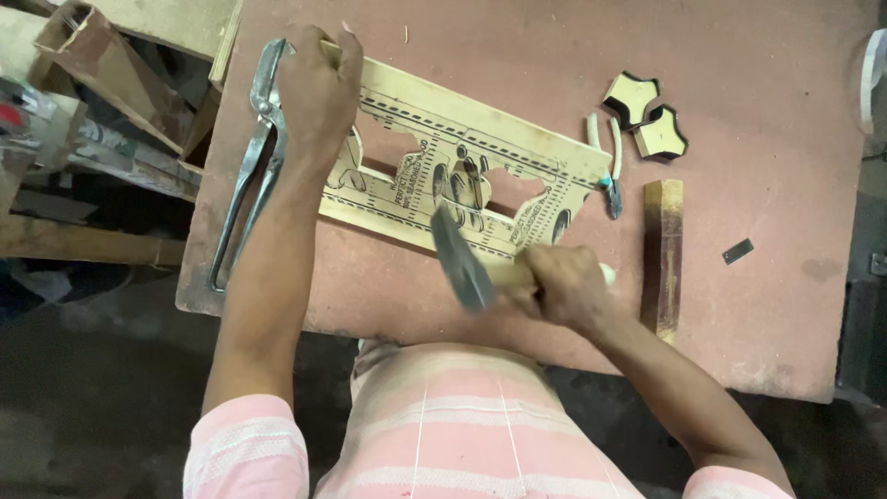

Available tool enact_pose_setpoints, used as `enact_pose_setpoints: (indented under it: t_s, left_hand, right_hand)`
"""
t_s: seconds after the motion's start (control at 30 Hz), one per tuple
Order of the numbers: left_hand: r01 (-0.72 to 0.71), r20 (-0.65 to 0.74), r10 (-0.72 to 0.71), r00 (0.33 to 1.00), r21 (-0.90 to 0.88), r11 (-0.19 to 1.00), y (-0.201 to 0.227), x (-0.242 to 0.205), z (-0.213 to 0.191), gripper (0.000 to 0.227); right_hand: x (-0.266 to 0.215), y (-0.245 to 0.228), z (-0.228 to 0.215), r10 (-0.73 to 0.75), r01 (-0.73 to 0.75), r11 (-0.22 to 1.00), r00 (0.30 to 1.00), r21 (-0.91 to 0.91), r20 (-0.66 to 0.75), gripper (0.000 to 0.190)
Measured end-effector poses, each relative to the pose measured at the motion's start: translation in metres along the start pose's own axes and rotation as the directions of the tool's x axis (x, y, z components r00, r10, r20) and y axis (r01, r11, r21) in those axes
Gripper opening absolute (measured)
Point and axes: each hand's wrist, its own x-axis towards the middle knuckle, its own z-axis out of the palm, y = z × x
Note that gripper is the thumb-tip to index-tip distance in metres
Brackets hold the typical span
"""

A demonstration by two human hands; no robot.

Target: The person assembles a metal frame into a wooden jig using a hammer and pliers. They repeatedly tap the frame into place, adjust its position, and use pliers to bend or secure sections of the metal.

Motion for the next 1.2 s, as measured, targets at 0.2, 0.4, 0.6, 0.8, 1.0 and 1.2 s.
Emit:
enact_pose_setpoints:
  t_s: [0.2,0.4,0.6,0.8,1.0,1.2]
  left_hand:
    - [0.116,0.091,-0.118,0.989,0.025,0.993,0.008,-0.005,0.004,0.048]
    - [0.038,0.043,-0.039,0.998,0.025,0.999,0.015,-0.015,0.000,0.051]
    - [0.103,0.081,-0.108,0.991,0.060,0.993,0.014,-0.011,-0.012,0.054]
    - [0.095,0.019,-0.096,0.995,0.036,0.995,0.014,-0.011,-0.018,0.057]
    - [0.123,0.062,-0.121,0.991,-0.030,0.992,0.002,-0.018,-0.007,0.055]
    - [-0.097,-0.088,0.104,0.991,0.081,0.992,0.008,-0.019,-0.007,0.049]
  right_hand:
    - [-0.005,-0.015,-0.009,0.341,-0.338,0.940,0.936,-0.052,0.083,0.034]
    - [-0.003,-0.026,-0.018,0.348,-0.331,0.927,0.934,-0.177,0.077,0.036]
    - [-0.006,-0.022,-0.012,0.268,-0.260,0.954,0.963,-0.150,0.037,0.041]
    - [-0.038,-0.040,-0.033,0.159,-0.157,0.986,0.987,0.050,-0.031,0.027]
    - [-0.049,-0.056,-0.032,0.141,-0.136,0.989,0.984,0.054,-0.111,0.025]
    - [-0.004,-0.058,-0.013,0.428,-0.422,0.887,0.904,-0.187,-0.010,0.034]
